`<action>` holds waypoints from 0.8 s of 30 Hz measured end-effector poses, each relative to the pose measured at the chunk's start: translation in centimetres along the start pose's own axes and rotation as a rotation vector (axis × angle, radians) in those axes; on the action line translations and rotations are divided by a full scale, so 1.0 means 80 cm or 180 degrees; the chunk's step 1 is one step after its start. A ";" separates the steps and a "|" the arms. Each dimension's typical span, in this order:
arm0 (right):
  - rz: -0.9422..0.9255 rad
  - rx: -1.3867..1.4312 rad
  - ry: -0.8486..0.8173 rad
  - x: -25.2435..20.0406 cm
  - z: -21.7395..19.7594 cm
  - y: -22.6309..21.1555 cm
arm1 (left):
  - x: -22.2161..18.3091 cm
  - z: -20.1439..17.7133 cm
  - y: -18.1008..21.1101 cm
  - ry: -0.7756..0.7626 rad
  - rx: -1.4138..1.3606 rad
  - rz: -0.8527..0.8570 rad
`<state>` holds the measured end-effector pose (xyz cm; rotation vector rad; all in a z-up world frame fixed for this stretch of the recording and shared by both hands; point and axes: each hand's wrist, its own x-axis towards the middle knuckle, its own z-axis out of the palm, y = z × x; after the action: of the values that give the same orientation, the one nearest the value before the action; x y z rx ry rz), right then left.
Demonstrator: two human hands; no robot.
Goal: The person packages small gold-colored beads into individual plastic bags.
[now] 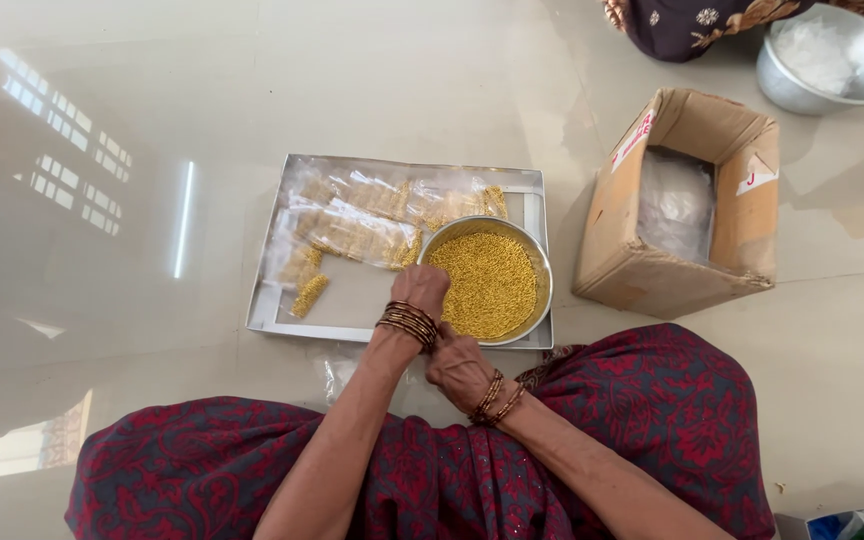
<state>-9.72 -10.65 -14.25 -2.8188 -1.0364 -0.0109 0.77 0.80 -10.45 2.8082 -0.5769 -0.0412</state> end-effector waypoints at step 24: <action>0.0310 0.1072 0.0825 0.042 0.004 0.136 | 0.031 -0.029 0.025 0.0721 -0.0294 0.0329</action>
<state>-0.12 -16.64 -15.80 -2.4782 -0.7623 -0.1700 2.51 -1.35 -7.59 2.6415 -0.6459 0.2606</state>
